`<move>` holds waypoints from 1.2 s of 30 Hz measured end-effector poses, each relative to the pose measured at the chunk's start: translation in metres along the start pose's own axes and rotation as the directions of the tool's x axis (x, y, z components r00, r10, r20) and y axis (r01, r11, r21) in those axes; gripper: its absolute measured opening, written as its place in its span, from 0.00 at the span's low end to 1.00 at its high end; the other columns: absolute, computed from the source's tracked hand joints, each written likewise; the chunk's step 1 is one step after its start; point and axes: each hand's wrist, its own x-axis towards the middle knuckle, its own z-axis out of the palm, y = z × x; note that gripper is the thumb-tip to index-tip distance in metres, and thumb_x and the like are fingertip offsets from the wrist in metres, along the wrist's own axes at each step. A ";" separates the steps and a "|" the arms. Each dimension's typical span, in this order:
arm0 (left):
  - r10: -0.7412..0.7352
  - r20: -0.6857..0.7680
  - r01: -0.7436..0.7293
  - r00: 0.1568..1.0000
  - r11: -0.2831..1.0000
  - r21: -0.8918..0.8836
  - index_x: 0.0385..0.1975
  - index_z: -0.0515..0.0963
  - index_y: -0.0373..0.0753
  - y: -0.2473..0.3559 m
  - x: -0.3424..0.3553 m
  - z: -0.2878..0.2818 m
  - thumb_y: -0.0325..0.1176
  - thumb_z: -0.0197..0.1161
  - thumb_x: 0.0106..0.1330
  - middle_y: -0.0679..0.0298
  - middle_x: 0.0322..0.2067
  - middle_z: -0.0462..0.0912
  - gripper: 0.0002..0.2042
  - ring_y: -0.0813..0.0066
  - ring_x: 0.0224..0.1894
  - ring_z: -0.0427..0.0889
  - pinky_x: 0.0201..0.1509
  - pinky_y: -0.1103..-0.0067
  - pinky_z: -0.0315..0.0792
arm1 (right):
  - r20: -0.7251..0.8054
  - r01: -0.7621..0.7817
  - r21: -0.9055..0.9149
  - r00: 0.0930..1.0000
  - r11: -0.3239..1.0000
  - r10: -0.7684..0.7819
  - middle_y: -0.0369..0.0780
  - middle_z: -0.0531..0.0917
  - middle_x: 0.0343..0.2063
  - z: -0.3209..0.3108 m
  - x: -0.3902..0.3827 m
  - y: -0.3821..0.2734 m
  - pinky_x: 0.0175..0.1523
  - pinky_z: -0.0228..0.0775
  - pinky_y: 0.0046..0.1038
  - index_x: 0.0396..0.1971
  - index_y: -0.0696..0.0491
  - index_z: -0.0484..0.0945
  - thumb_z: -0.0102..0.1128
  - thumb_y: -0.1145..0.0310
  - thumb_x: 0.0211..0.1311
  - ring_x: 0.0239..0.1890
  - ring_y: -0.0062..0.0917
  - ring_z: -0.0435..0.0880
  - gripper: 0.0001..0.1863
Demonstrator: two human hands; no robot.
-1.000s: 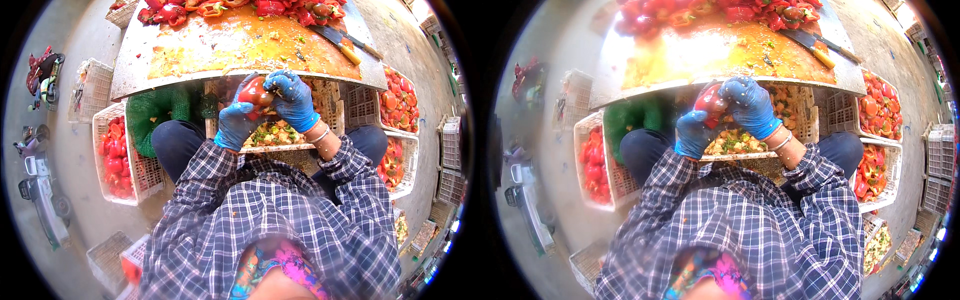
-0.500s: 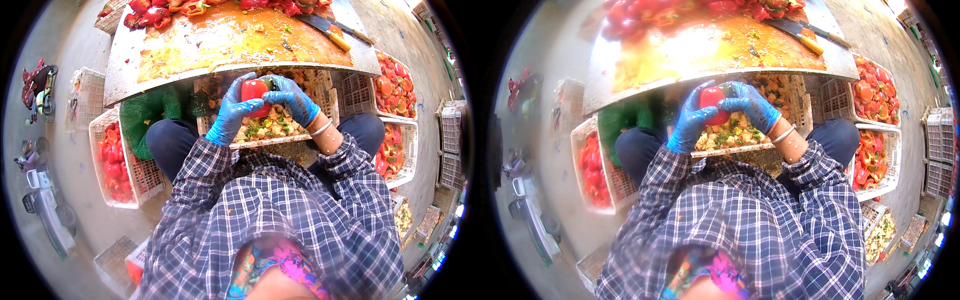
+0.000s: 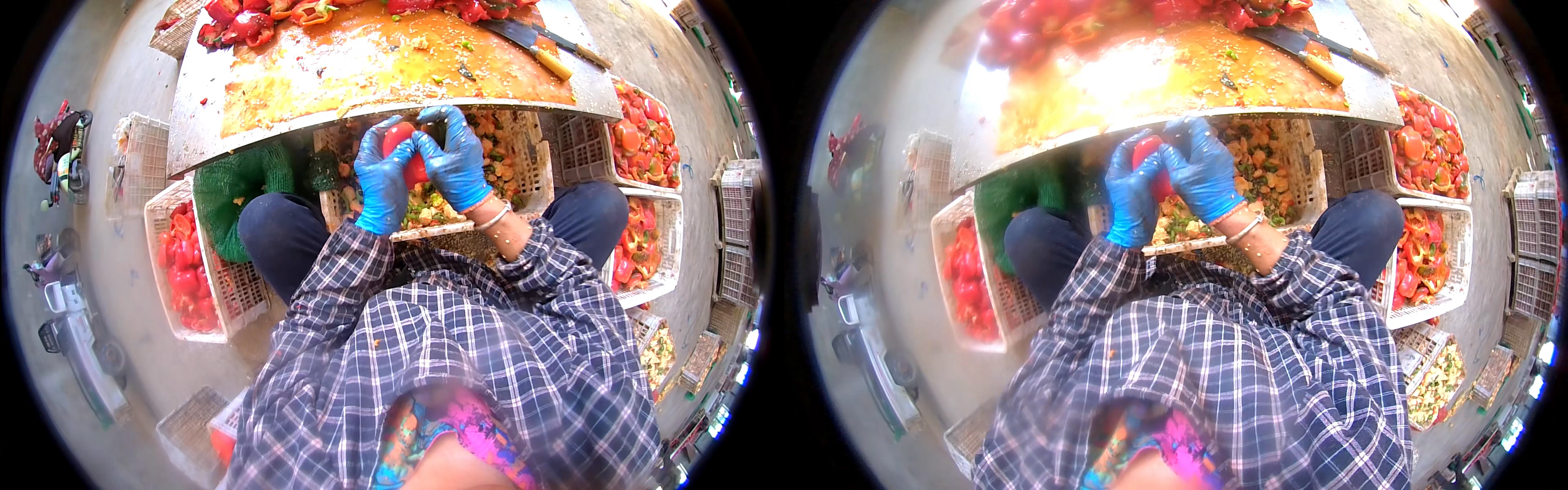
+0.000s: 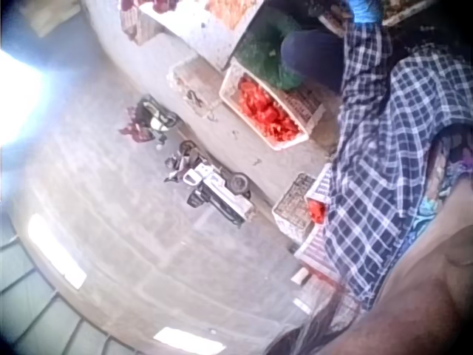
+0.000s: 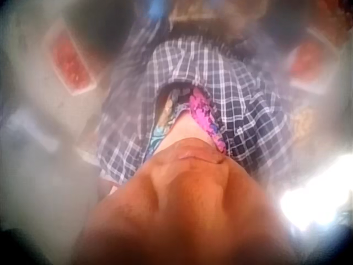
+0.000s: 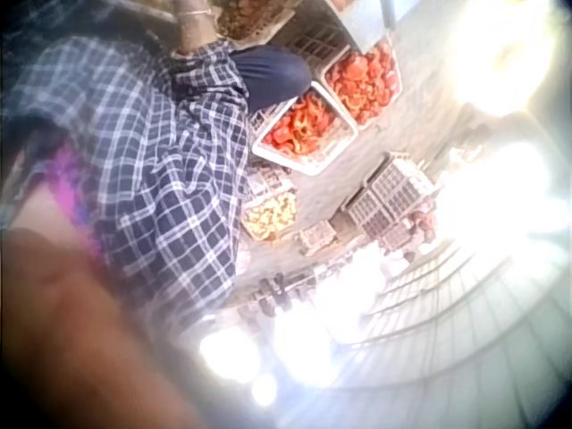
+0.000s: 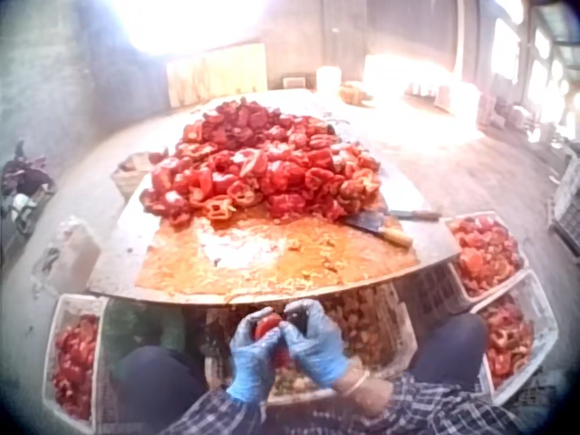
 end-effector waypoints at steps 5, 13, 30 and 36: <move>-0.204 -0.148 0.184 0.968 0.973 -0.137 0.47 0.75 0.36 -0.026 0.018 -0.003 0.25 0.62 0.61 0.62 0.43 0.80 0.14 0.68 0.42 0.81 0.43 0.72 0.79 | -0.228 -0.291 0.614 0.824 0.734 0.518 0.36 0.77 0.38 0.016 -0.015 0.025 0.46 0.71 0.23 0.43 0.54 0.73 0.64 0.79 0.55 0.40 0.21 0.76 0.15; -0.123 -0.045 0.125 0.991 0.991 0.052 0.52 0.75 0.37 -0.017 0.059 -0.084 0.41 0.53 0.73 0.71 0.26 0.73 0.16 0.79 0.24 0.71 0.30 0.76 0.72 | -0.053 -0.300 0.713 0.878 0.633 0.476 0.38 0.79 0.33 -0.099 -0.031 -0.021 0.40 0.72 0.22 0.50 0.56 0.73 0.58 0.69 0.63 0.33 0.20 0.78 0.16; 0.677 0.115 -0.566 0.727 0.497 0.658 0.45 0.74 0.34 0.120 0.104 -0.262 0.35 0.61 0.66 0.64 0.31 0.73 0.14 0.76 0.30 0.71 0.34 0.76 0.71 | -0.942 -0.356 0.249 0.129 0.901 0.311 0.41 0.75 0.57 -0.566 -0.161 0.094 0.60 0.66 0.40 0.58 0.54 0.72 0.56 0.48 0.62 0.56 0.31 0.74 0.30; 0.746 -0.416 -0.162 0.520 0.565 0.809 0.36 0.80 0.37 0.228 0.058 -0.351 0.51 0.60 0.66 0.60 0.33 0.79 0.20 0.63 0.30 0.77 0.31 0.73 0.72 | -0.630 -0.189 0.644 0.419 0.741 0.654 0.38 0.78 0.56 -0.494 -0.180 0.118 0.57 0.68 0.35 0.58 0.47 0.73 0.52 0.59 0.67 0.56 0.26 0.76 0.22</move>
